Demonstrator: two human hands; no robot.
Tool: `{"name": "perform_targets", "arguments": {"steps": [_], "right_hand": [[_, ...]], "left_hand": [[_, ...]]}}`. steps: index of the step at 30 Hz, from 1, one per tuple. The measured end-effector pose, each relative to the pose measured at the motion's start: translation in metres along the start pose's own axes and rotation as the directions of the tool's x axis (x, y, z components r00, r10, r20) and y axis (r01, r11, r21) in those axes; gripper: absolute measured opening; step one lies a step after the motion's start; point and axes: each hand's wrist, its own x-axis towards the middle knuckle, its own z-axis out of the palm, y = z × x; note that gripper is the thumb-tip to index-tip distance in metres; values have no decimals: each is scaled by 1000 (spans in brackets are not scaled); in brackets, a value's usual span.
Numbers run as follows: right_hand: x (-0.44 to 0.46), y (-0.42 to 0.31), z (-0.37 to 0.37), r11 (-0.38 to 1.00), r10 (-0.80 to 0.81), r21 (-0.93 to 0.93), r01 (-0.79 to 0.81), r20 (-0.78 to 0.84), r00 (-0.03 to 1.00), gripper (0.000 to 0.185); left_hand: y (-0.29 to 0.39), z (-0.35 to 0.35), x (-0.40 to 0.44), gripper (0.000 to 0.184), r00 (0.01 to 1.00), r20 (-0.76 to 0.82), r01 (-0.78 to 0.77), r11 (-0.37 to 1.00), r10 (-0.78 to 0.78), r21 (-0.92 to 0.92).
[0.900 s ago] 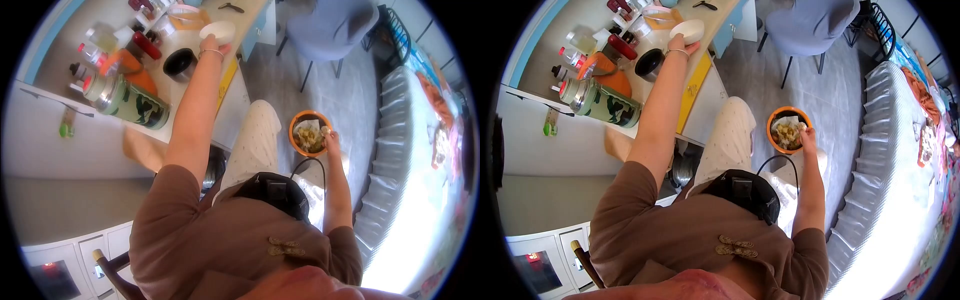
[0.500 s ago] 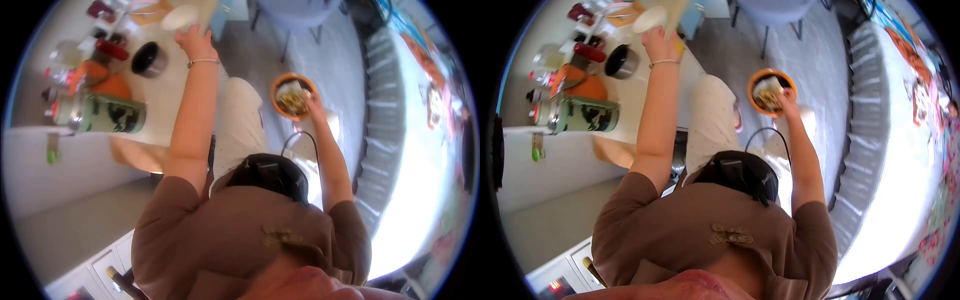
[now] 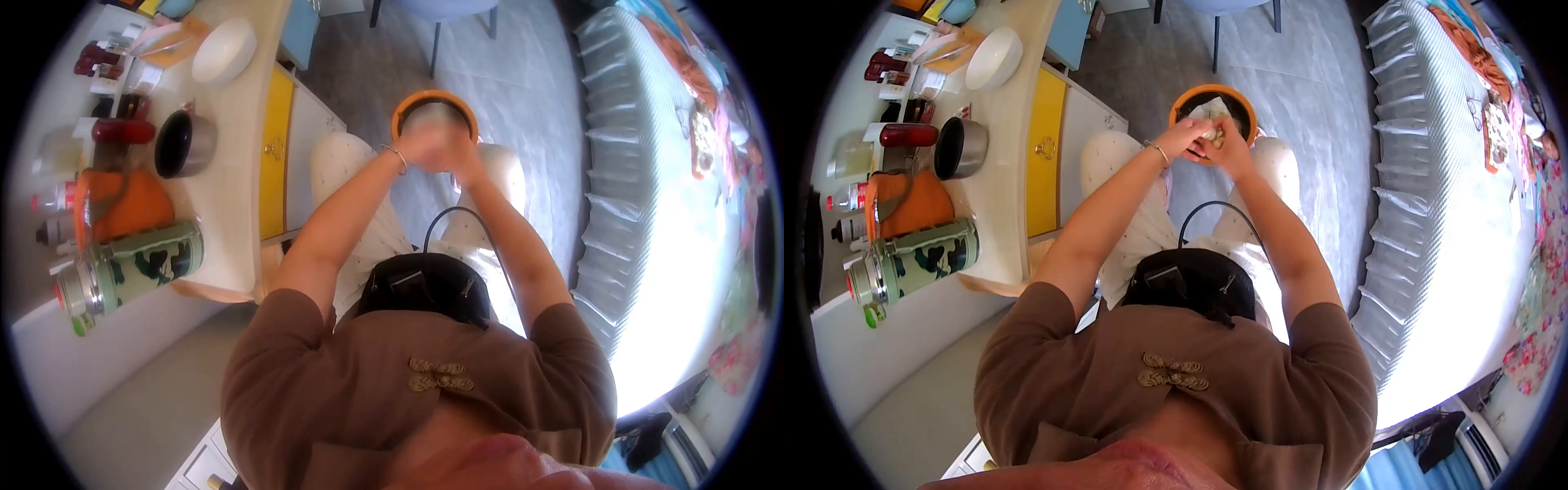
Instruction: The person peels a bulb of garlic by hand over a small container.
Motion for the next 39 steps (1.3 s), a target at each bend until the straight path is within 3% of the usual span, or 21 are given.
{"name": "perform_targets", "arguments": {"steps": [1, 4, 6, 8, 9, 10, 11, 12, 16, 18, 19, 21, 22, 23, 24, 28, 30, 31, 33, 37, 39], "right_hand": [[2, -1, 0, 999, -6, -40, 6, 11, 1000, 39], [10, -5, -1, 992, -23, -122, 19, -30, 999, 41], [13, 3, 0, 986, -32, -168, 18, -78, 996, 42], [41, 29, 9, 970, 124, 220, -107, -68, 990, 42], [48, 21, -1, 860, 364, 360, -362, 64, 929, 38], [49, 21, -7, 858, 368, 361, -365, 63, 928, 38], [56, 23, -13, 549, 454, 700, -457, 209, 866, 34], [61, 24, -17, 116, 456, 873, -474, 377, 806, 31], [67, 28, -13, 182, 374, 856, -484, 395, 839, 28], [65, 29, -6, 388, 322, 818, -424, 311, 894, 31], [66, 30, -5, 387, 322, 820, -422, 309, 895, 31], [67, 34, -7, 413, 305, 822, -392, 280, 910, 35], [67, 36, -9, 413, 305, 824, -387, 275, 912, 35], [68, 38, -12, 402, 322, 812, -424, 308, 895, 34], [67, 35, -13, 390, 337, 798, -459, 340, 878, 34], [68, 36, -16, 388, 436, 755, -528, 354, 827, 30], [69, 38, -11, 433, 427, 746, -507, 325, 844, 28], [68, 38, -9, 433, 428, 745, -507, 325, 843, 28], [67, 38, -3, 544, 444, 718, -434, 193, 875, 31], [67, 38, -8, 639, 449, 552, -537, 299, 842, 35], [66, 41, -8, 719, 487, 358, -596, 352, 799, 38]], "left_hand": [[-4, -2, 9, 45, 994, 42, -98, 994, 96, 48], [-28, -7, 44, 48, 997, 58, -56, 998, 57, -24], [-38, -7, 54, 43, 984, 30, -162, 949, 176, -272], [-40, -22, 53, 42, 978, -70, -209, 896, 198, -391], [-42, -23, 56, 41, 969, -117, -247, 832, 218, -496], [-45, -23, 55, 41, 970, -114, -243, 832, 215, -498], [-48, -24, 57, 42, 958, -129, -287, 825, 257, -487], [-47, -25, 59, 42, 943, -143, -333, 814, 302, -476], [-48, -27, 62, 44, 932, -168, -362, 799, 321, -480], [-54, -27, 66, 43, 907, -200, -422, 810, 371, -408], [-59, -29, 69, 43, 907, -198, -421, 811, 371, -406], [-58, -30, 72, 37, 776, -240, -607, 794, 584, -32], [-52, -29, 70, 37, 776, -235, -609, 793, 586, -31], [-47, -27, 67, 33, 880, -250, -474, 796, 405, -377], [-44, -26, 64, 30, 957, -192, -290, 677, 218, -676], [-37, -28, 66, 26, 993, -86, -115, 751, 77, -651], [-33, -24, 64, 30, 981, -140, -177, 912, 134, -369], [-30, -18, 60, 30, 981, -140, -177, 912, 133, -370], [-27, -8, 53, 36, 824, -273, -459, 868, 496, 191], [-35, -2, 60, 41, 753, -246, -574, 792, 611, 210], [-37, -4, 67, 42, 748, -227, -584, 781, 624, 224]]}}
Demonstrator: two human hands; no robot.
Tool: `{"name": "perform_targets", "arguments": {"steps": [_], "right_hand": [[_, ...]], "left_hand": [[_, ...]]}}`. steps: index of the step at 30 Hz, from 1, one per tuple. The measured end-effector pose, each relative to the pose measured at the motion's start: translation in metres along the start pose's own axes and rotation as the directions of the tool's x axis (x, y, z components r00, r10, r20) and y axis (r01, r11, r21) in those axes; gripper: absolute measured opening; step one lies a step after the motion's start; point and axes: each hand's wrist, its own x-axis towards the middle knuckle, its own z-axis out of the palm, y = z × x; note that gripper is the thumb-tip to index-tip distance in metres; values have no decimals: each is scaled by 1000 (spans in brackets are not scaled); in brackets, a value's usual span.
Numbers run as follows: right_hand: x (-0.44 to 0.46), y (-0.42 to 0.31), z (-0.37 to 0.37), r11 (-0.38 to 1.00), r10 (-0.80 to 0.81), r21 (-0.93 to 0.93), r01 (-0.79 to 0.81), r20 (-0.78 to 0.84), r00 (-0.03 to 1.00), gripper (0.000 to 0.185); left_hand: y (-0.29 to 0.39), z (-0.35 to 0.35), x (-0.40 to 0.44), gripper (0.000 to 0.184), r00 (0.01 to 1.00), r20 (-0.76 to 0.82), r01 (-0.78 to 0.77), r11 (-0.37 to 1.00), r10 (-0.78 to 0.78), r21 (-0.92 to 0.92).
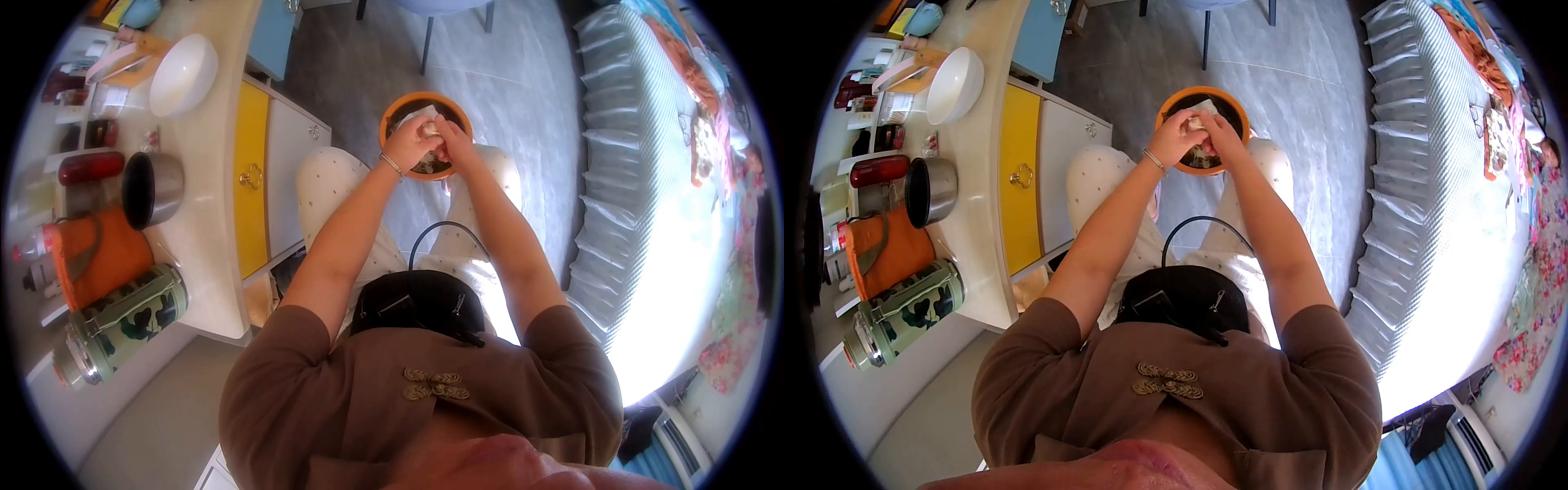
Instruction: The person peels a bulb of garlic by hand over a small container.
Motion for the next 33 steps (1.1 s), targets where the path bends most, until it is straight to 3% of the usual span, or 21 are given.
{"name": "perform_targets", "arguments": {"steps": [1, 3, 4, 6, 7, 9, 12, 19, 21, 22, 24, 33], "right_hand": [[1, 1, -2, 1000, 0, 0, 0, 0, 1000, 38], [1, -3, -2, 987, 46, 150, -64, 123, 991, 41], [-2, -4, 2, 987, 46, 150, -65, 123, 991, 41], [-6, -3, 12, 986, -68, 138, 95, -194, 979, 40], [-5, -3, 12, 986, -68, 137, 95, -193, 979, 40], [-8, -5, 13, 970, -217, 100, 221, -54, 975, 35], [-13, -7, 17, 965, -255, 59, 255, -10, 967, 37], [-7, -3, 11, 953, -263, 142, 267, -50, 964, 38], [-7, -2, 9, 955, -239, 162, 250, -85, 967, 38], [-7, -2, 9, 954, -240, 163, 251, -86, 967, 38], [-8, -1, 9, 934, -316, 142, 326, -90, 944, 38], [0, 7, 4, 935, -355, -17, 355, -98, 930, 35]], "left_hand": [[0, 0, 0, 42, 1000, 0, 1, 1000, -1, 0], [-4, -1, 1, 37, 979, -76, 193, 981, -190, 34], [-9, 0, 2, 37, 979, -77, 193, 981, -190, 34], [-14, -1, 4, 31, 934, -28, 331, 895, -355, -300], [-16, -3, 4, 31, 934, -30, 330, 895, -355, -301], [-18, -6, 3, 29, 924, 15, 374, 892, -383, -253], [-20, -6, 3, 32, 906, -15, 405, 875, -424, -264], [-16, -8, 6, 25, 916, -69, 366, 894, -395, -260], [-7, -4, 3, 16, 945, -294, 165, 985, -144, 49], [0, -5, 2, 16, 946, -293, 164, 985, -142, 51], [9, -7, 0, 18, 960, -197, -112, 917, 200, 383], [22, -7, -4, 14, 986, -148, 20, 817, 80, 576]]}}
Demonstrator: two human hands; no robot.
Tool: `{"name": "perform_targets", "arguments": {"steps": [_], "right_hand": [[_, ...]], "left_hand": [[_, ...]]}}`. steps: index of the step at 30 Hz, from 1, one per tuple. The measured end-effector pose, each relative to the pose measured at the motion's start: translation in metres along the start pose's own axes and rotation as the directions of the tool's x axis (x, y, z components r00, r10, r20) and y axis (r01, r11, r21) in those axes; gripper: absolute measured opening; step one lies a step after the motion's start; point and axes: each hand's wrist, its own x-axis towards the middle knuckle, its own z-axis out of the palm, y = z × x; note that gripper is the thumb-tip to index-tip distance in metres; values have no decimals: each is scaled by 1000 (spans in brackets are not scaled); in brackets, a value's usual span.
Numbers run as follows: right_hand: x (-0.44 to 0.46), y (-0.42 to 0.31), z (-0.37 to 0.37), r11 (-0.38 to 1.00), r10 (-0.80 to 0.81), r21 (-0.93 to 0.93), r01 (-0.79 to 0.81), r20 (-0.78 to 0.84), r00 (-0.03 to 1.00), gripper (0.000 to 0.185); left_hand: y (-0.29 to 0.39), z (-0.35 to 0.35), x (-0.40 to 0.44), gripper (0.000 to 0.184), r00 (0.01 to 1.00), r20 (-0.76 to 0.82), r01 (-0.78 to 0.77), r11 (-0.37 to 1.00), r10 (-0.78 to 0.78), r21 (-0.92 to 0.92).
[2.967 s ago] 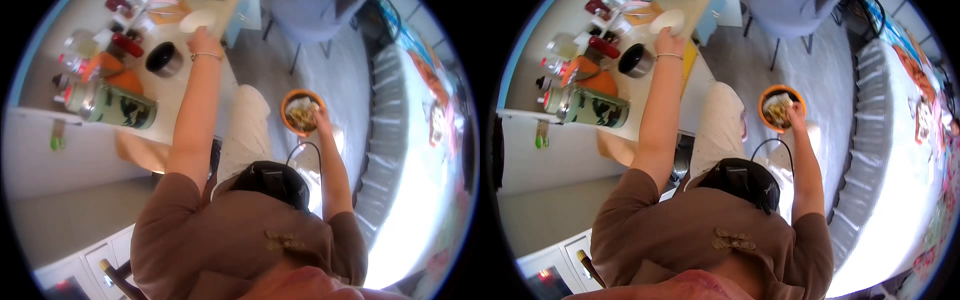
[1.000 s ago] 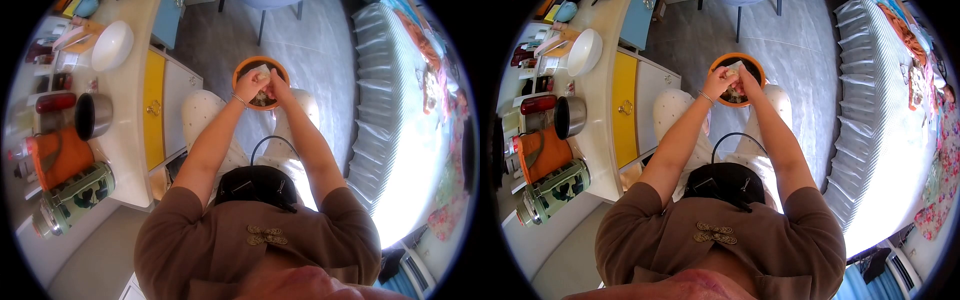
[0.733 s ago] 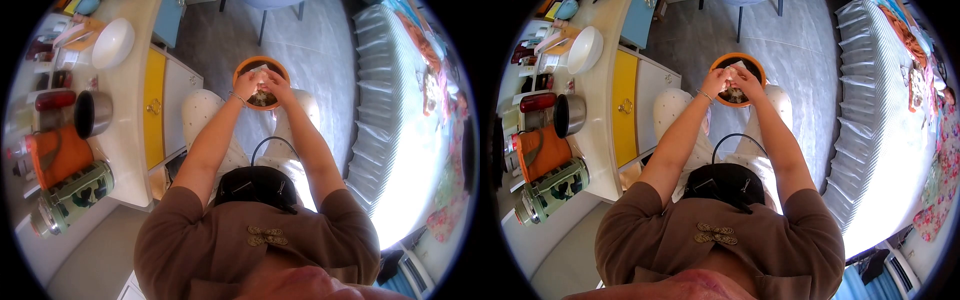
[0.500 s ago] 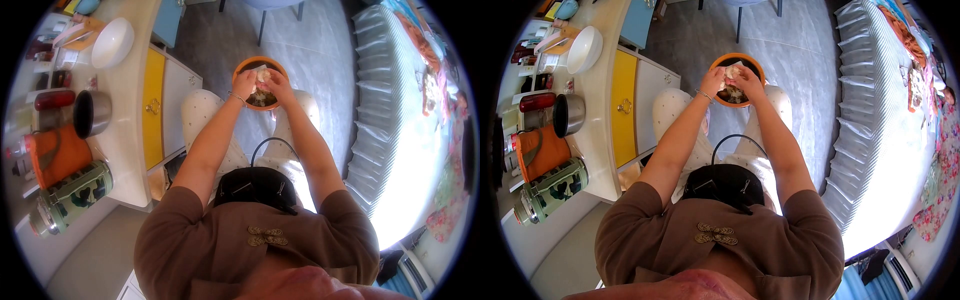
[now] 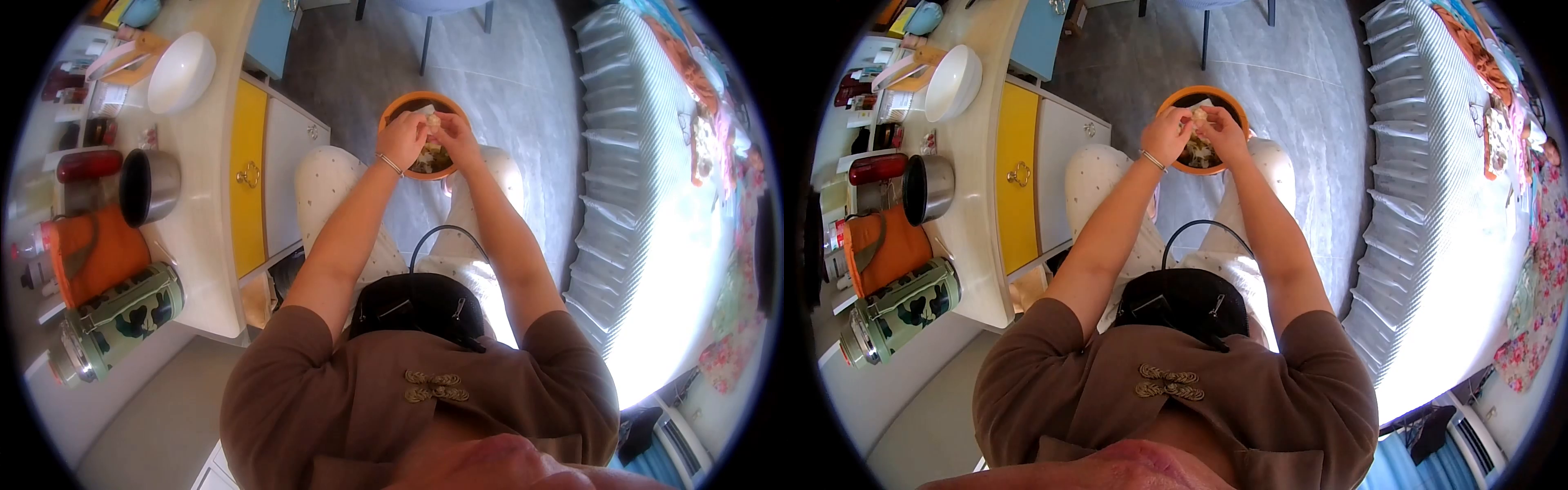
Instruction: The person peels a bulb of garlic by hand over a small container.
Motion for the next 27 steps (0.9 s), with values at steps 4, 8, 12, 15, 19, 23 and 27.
{"name": "perform_targets", "arguments": {"steps": [4, 8, 12, 15, 19, 23, 27], "right_hand": [[1, 5, -1, 995, -71, -66, 70, -5, 997, 33], [-4, -3, 0, 980, -89, -180, 89, 8, 996, 32], [-8, -11, -1, 965, -71, -248, 88, 77, 995, 32], [-9, -10, 0, 962, -92, -249, 112, 91, 992, 32], [-9, -10, 2, 978, -92, -181, 108, 95, 991, 32], [-6, -3, 0, 983, -80, -159, 93, 82, 993, 30], [-7, -5, -1, 996, -31, -79, 35, 47, 998, 30]], "left_hand": [[-4, 4, 1, 14, 1000, -1, -4, 999, 4, 37], [-6, 6, -2, 11, 1000, -5, -21, 998, 22, 66], [-5, 6, -3, 13, 1000, -5, -8, 997, 9, 81], [0, 2, -3, 16, 998, 44, 41, 999, -43, 31], [0, 6, -1, 19, 995, 27, 97, 995, -96, -38], [-21, 23, 3, 15, 985, 38, 174, 957, -170, -232], [-47, 40, 13, 12, 884, 142, 423, 631, -446, -651]]}}
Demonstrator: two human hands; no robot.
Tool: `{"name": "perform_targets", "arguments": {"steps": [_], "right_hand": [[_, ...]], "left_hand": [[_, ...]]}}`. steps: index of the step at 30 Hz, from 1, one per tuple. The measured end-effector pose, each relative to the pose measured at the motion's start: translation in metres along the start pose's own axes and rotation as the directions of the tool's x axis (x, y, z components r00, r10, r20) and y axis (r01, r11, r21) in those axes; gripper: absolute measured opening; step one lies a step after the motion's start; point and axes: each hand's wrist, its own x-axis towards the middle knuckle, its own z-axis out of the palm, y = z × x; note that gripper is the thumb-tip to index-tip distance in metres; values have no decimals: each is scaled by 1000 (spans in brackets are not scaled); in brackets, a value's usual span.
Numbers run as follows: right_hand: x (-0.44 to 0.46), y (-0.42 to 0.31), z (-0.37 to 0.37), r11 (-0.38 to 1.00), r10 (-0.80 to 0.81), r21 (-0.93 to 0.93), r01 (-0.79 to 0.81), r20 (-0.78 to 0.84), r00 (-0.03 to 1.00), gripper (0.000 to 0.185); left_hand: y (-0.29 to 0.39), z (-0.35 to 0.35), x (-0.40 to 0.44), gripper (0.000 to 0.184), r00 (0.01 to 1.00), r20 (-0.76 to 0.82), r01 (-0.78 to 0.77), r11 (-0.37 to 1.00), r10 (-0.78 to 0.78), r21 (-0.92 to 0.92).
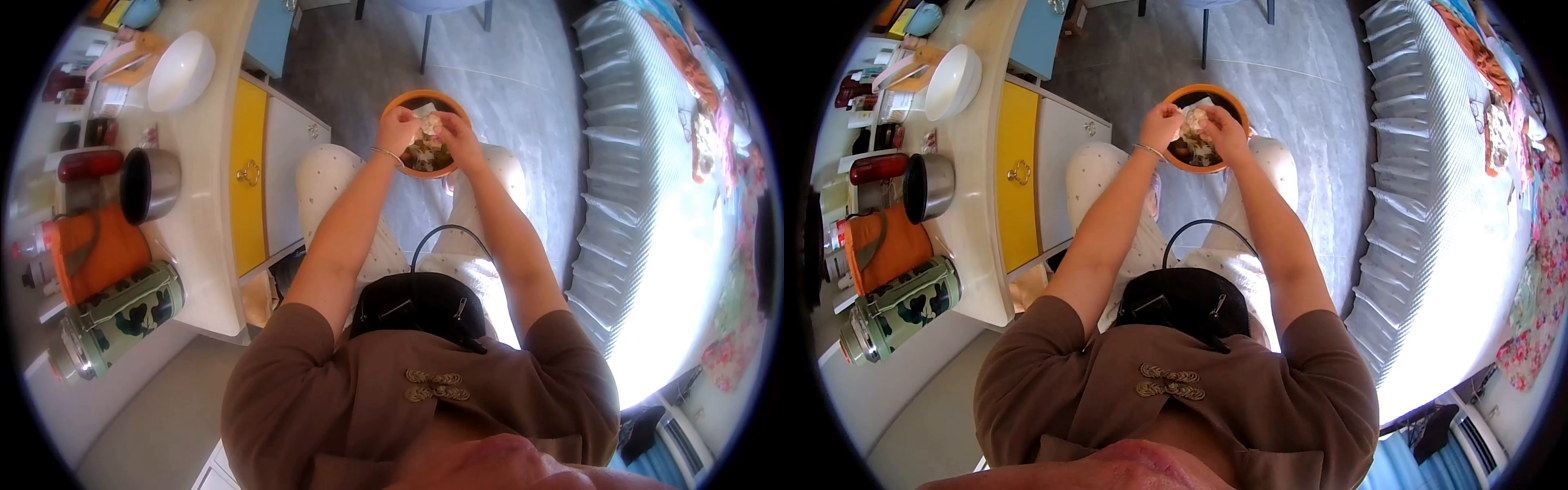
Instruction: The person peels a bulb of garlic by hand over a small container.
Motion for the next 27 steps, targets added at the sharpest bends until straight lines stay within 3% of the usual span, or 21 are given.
{"name": "perform_targets", "arguments": {"steps": [4, 6, 16, 18, 22, 24, 25, 27], "right_hand": [[1, -3, -3, 998, 34, 54, -34, -2, 999, 29], [1, -3, -3, 997, 37, 64, -36, -12, 999, 30], [0, -4, -4, 997, 32, 73, -27, -75, 997, 31], [-1, -6, -4, 995, 51, 92, -42, -91, 995, 31], [-1, -7, -3, 994, 61, 95, -51, -102, 993, 31], [0, -6, -3, 989, 60, 138, -46, -104, 993, 31], [0, -3, -4, 989, 59, 138, -45, -104, 993, 31], [0, -5, -3, 991, 53, 126, -42, -88, 995, 32]], "left_hand": [[-2, -6, 2, 13, 996, -20, 87, 996, -87, 15], [2, -7, -3, 17, 998, -47, -25, 920, 47, 392], [3, -5, -3, 23, 999, -44, 15, 866, 8, 499], [-4, -5, 1, 22, 998, -6, 59, 906, -62, 418], [-7, -5, 3, 22, 998, 32, 42, 933, -57, 359], [4, -2, -2, 25, 985, 118, 123, 992, -122, -6], [19, -2, -7, 25, 986, 119, 123, 992, -121, -6], [41, -2, -16, 28, 912, 383, 220, 963, -145, -158]]}}
